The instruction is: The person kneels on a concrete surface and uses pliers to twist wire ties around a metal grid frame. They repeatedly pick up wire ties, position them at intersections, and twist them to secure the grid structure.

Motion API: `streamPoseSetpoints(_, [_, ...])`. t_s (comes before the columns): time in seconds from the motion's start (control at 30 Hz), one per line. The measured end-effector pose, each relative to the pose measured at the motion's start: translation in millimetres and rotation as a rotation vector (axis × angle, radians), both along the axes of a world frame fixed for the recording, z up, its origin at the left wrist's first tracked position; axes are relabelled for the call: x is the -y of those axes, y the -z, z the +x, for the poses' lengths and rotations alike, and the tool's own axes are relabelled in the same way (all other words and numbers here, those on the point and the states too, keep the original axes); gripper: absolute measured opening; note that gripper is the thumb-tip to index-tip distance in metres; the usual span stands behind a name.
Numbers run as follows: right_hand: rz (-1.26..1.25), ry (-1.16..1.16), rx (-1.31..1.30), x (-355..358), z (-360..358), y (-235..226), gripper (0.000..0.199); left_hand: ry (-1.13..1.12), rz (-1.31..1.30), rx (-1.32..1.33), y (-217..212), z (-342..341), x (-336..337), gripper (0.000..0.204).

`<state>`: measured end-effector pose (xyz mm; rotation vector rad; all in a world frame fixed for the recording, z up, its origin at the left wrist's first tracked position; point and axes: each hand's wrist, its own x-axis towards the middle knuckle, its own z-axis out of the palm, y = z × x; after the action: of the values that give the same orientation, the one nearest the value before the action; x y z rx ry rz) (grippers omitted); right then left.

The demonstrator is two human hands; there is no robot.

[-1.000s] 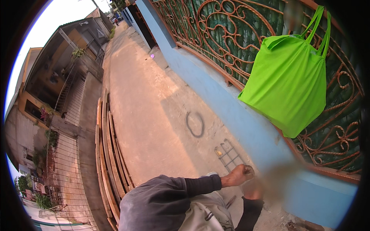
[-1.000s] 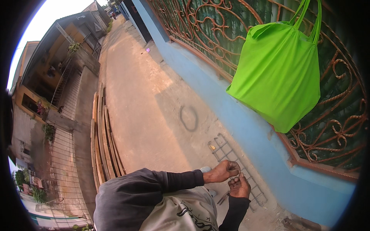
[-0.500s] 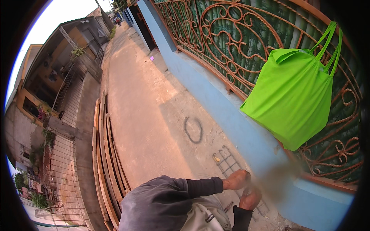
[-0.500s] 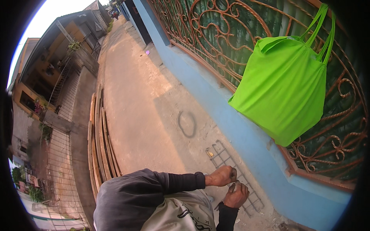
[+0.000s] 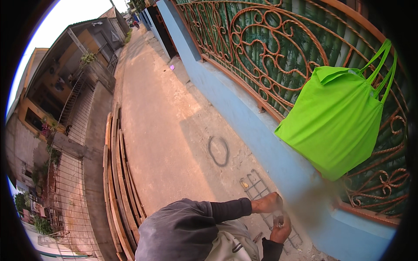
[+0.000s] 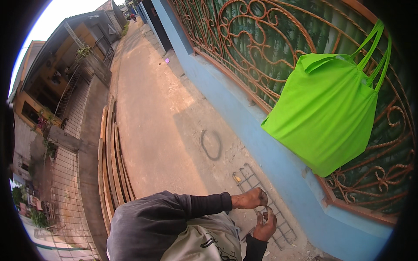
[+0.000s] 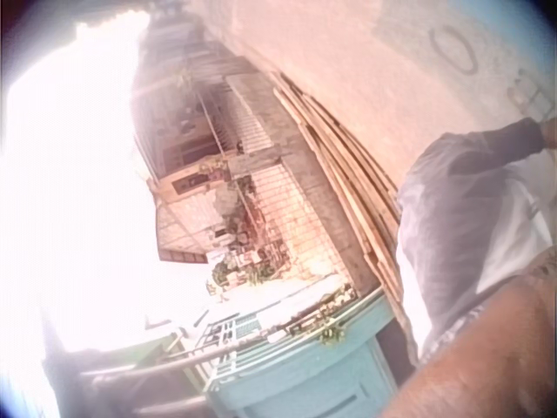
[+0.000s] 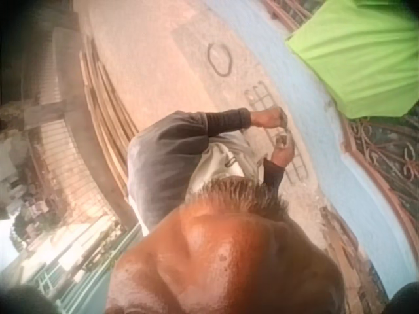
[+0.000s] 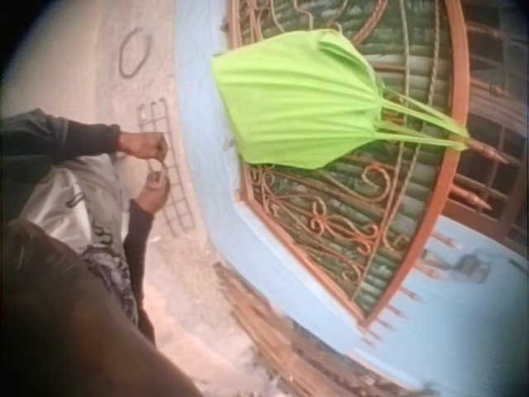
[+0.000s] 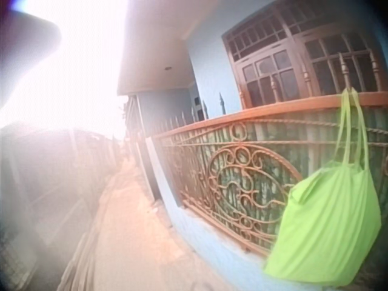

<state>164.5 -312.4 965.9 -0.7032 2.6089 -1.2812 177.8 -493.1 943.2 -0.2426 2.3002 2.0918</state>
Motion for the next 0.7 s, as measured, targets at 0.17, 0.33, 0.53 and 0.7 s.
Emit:
streamPoseSetpoints(0.17, [0.067, 0.039, -0.355, 5.9, -15.3, 20.2, 0.019, -0.166, 0.243, 0.129, -10.6, 6.6, -9.6, 0.015])
streamPoseSetpoints(0.33, [-0.459, 0.285, 0.755, 15.5, -26.3, 6.8, 0.026, -0.224, 0.122, 0.064, -22.3, 15.3, -17.0, 0.018])
streamPoseSetpoints(0.53, [-0.184, 0.286, 0.353, 27.0, -12.7, -0.1, 0.021, -0.248, 0.098, 0.105, -20.9, 16.6, -6.7, 0.017])
streamPoseSetpoints(0.7, [-0.078, 0.169, 0.012, 19.8, -6.2, 3.3, 0.007, -0.308, 0.073, 0.050, -8.6, 14.3, -7.6, 0.016])
